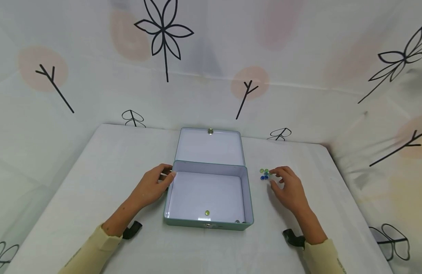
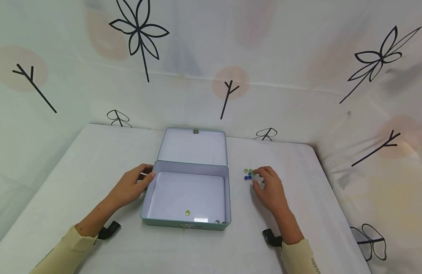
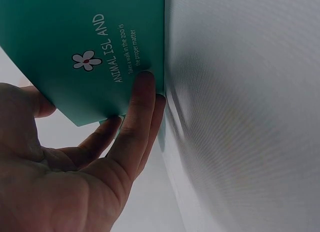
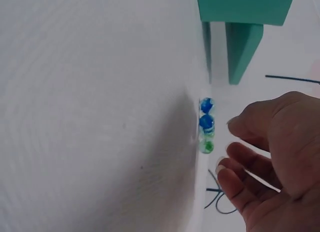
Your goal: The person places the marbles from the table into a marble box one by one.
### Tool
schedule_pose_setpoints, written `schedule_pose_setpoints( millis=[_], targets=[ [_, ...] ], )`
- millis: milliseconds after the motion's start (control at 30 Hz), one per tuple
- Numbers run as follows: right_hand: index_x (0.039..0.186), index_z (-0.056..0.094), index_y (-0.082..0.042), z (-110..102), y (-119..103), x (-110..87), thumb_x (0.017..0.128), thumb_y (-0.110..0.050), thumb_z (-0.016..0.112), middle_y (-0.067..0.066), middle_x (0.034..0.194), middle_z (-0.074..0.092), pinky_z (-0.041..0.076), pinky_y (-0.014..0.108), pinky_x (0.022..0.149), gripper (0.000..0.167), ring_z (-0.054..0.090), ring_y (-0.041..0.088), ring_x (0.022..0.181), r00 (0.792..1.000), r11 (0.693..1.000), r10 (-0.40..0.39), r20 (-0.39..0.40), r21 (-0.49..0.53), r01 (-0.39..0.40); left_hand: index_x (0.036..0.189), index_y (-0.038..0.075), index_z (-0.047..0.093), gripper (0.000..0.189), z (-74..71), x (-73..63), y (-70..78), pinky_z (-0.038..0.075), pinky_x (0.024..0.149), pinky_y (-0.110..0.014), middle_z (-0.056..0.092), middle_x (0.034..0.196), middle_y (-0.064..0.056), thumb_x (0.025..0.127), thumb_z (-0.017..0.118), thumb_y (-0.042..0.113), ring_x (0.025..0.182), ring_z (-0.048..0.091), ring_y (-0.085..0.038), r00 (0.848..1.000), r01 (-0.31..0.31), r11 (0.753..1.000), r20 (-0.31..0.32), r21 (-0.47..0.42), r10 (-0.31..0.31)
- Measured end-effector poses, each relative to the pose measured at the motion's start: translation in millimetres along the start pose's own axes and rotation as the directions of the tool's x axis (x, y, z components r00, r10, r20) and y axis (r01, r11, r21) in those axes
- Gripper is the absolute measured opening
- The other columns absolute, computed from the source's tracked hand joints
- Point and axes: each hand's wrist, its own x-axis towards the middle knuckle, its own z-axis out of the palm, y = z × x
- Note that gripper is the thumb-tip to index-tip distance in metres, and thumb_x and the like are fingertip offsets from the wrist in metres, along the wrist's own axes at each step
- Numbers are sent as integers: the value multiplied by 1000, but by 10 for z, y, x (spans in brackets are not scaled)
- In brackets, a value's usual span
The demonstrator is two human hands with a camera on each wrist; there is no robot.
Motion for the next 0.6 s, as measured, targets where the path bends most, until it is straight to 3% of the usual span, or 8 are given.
schedule_pose_setpoints(
  millis=[167,600],
  targets=[
    [127,71,2,4,42,-2,89,7,77,18,130,66,61,52,84,38,66,36,110,999,1000,28,35,-5,-28,148,4,55,56,1,-5,-3,60,95,-45,66,135,-14,111,54,46,121,67,-31,1000,4,1000,0,-4,-4],
    [126,71,4,11,70,4,91,5,75,18,130,67,61,52,87,36,67,35,110,995,998,52,90,-23,-50,149,5,54,56,8,-2,4,60,97,-46,65,137,-13,111,54,47,122,67,-30,1000,14,1000,5,2,-14]
  ],
)
